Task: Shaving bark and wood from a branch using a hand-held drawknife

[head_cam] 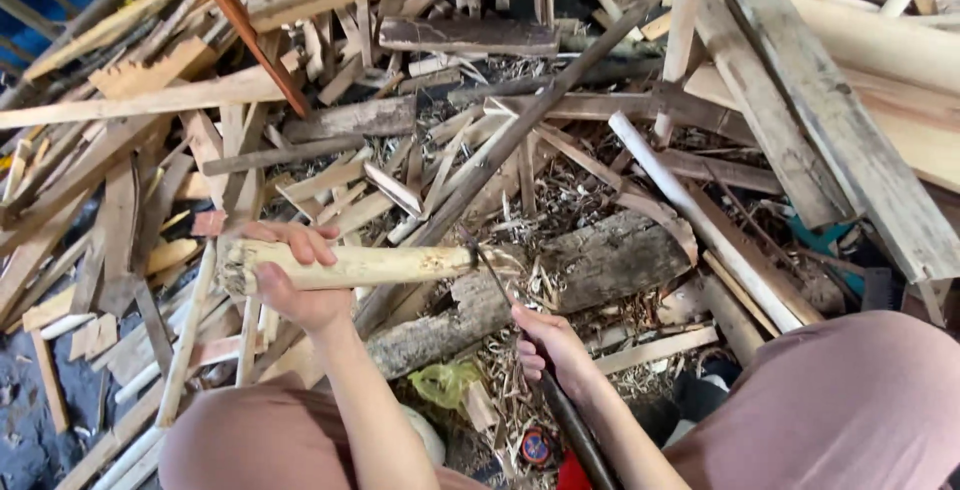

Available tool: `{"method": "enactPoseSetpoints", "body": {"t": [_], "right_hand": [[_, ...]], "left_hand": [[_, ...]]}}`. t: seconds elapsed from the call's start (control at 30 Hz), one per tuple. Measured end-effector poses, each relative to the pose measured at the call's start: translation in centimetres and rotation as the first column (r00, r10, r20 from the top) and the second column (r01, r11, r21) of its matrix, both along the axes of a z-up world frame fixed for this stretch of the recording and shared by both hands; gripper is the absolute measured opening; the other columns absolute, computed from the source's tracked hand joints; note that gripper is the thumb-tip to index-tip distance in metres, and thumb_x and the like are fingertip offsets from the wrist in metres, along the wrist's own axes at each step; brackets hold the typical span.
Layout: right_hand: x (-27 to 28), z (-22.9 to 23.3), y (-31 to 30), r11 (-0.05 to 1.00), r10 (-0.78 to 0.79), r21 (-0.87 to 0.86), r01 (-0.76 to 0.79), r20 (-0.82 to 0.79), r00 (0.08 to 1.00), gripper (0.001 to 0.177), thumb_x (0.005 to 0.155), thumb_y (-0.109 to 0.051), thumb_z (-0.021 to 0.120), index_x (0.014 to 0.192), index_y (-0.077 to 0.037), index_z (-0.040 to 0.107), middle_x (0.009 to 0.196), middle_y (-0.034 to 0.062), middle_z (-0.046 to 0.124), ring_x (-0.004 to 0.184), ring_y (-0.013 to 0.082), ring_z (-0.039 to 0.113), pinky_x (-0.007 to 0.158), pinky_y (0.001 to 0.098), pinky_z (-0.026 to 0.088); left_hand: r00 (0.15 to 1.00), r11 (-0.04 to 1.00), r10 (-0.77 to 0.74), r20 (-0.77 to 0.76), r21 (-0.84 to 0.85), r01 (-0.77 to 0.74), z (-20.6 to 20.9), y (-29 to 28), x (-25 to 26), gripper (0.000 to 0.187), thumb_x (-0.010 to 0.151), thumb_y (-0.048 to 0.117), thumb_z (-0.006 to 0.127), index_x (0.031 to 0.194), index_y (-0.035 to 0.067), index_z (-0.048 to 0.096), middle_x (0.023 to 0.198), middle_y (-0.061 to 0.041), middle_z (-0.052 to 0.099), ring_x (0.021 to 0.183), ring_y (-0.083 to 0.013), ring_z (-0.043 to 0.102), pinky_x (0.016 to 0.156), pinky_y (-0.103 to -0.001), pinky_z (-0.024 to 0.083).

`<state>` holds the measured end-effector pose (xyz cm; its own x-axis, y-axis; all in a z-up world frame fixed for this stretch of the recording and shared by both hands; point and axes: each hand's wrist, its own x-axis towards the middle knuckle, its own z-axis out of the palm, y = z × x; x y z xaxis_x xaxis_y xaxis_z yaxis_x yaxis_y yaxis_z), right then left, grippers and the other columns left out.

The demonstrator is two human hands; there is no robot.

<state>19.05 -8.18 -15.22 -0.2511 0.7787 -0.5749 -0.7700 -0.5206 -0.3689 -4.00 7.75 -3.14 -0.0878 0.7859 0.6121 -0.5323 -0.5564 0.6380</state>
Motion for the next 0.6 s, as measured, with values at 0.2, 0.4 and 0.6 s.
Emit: {"method": "enactPoseSetpoints", "body": {"t": [0.2, 0.4, 0.6], "right_hand": [[-3.0, 8.2, -3.1, 0.984, 0.028, 0.173, -0.036, 0.051, 0.998, 0.05, 0.097, -0.015, 0.062, 0.147, -0.011, 0.063, 0.051, 0.0009, 0.041, 0.038, 0.0092, 0.03, 0.035, 0.0247, 0.02], [0.9, -3.7, 0.5, 0.996, 0.028, 0.093, -0.009, -0.209, 0.978, 0.024, 0.103, -0.024, 0.063, 0.094, -0.012, 0.046, 0.052, -0.0023, 0.047, 0.036, 0.0077, 0.041, 0.03, 0.0201, 0.032], [-1.7, 5.1, -1.8, 0.972, 0.034, 0.231, -0.042, 0.041, 0.999, 0.049, 0.098, -0.021, 0.063, 0.144, -0.004, 0.063, 0.046, -0.0016, 0.048, 0.033, 0.0071, 0.035, 0.028, 0.0211, 0.029]], "left_hand": [[0.997, 0.997, 0.074, -0.035, 0.009, -0.074, 0.5, 0.3, 0.8, 0.036, 0.094, 0.039, 0.075, 0.112, 0.019, 0.051, 0.077, 0.007, 0.051, 0.065, -0.0077, 0.052, 0.082, -0.034, 0.056], [0.999, 0.999, 0.048, 0.015, -0.015, -0.048, 1.1, -0.4, 0.8, 0.039, 0.092, 0.041, 0.08, 0.113, 0.019, 0.054, 0.074, 0.005, 0.052, 0.061, -0.0089, 0.053, 0.077, -0.035, 0.057], [1.0, 0.999, 0.001, 0.01, -0.036, -0.001, 0.3, 0.6, 0.8, 0.033, 0.096, 0.036, 0.075, 0.119, 0.022, 0.058, 0.077, 0.007, 0.052, 0.065, -0.008, 0.053, 0.082, -0.033, 0.054]]}}
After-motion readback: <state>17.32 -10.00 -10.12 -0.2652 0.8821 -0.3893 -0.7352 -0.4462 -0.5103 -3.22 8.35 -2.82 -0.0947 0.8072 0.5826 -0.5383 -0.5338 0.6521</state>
